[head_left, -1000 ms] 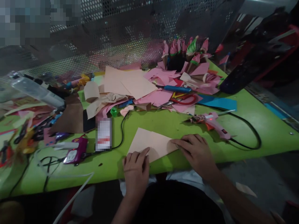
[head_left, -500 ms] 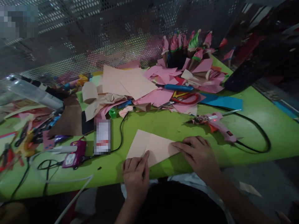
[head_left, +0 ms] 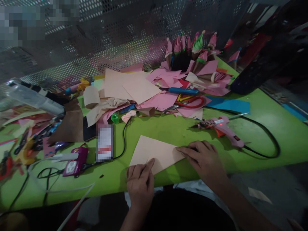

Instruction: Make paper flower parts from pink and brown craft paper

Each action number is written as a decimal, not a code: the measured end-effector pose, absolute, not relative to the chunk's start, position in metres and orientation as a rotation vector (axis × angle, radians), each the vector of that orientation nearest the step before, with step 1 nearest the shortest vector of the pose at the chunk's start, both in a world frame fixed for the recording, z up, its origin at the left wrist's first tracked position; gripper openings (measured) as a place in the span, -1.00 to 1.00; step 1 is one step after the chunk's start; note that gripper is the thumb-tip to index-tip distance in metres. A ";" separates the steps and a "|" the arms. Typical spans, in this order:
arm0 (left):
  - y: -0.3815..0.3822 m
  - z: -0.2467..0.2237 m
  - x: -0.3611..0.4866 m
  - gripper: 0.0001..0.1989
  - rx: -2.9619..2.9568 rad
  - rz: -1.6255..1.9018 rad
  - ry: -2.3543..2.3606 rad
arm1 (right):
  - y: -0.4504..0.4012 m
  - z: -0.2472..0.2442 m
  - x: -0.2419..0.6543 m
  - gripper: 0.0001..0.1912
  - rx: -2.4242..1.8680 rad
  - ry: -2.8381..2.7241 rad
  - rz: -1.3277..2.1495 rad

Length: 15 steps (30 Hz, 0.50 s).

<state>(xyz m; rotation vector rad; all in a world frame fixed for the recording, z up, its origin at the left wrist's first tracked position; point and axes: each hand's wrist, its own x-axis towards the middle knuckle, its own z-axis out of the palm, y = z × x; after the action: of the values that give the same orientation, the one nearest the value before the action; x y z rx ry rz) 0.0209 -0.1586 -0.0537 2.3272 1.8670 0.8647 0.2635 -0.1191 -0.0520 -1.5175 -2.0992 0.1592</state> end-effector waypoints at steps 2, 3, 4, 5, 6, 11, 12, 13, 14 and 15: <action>-0.159 -0.051 0.021 -0.60 2.341 0.810 1.877 | -0.119 -0.051 0.263 -0.67 -1.524 -2.103 0.167; -0.158 -0.049 0.021 -0.60 2.345 0.775 1.891 | -0.118 -0.051 0.263 -0.67 -1.526 -2.106 0.167; -0.158 -0.047 0.022 -0.60 2.347 0.737 1.911 | -0.118 -0.050 0.263 -0.68 -1.526 -2.110 0.167; -0.158 -0.044 0.022 -0.60 2.349 0.695 1.931 | -0.117 -0.050 0.262 -0.69 -1.525 -2.113 0.165; -0.157 -0.041 0.022 -0.60 2.354 0.650 1.950 | -0.117 -0.050 0.262 -0.70 -1.523 -2.115 0.160; -0.152 -0.025 0.025 -0.47 2.528 0.449 1.887 | -0.116 -0.049 0.262 -0.72 -1.524 -2.128 0.130; -0.150 -0.023 0.028 -0.46 2.595 0.435 1.817 | -0.116 -0.049 0.262 -0.73 -1.523 -2.129 0.129; -0.149 -0.022 0.031 -0.46 2.662 0.430 1.730 | -0.116 -0.049 0.262 -0.74 -1.524 -2.131 0.132; -0.148 -0.021 0.036 -0.47 2.714 0.425 1.654 | -0.116 -0.048 0.261 -0.74 -1.524 -2.132 0.132; -0.148 -0.021 0.041 -0.50 2.764 0.430 1.571 | -0.116 -0.048 0.261 -0.75 -1.524 -2.132 0.131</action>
<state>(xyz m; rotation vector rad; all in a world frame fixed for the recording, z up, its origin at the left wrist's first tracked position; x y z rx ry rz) 0.0410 -0.1477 -0.0213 2.7639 1.5715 0.4297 0.2611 -0.1156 -0.0475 -1.5238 -2.1317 0.1306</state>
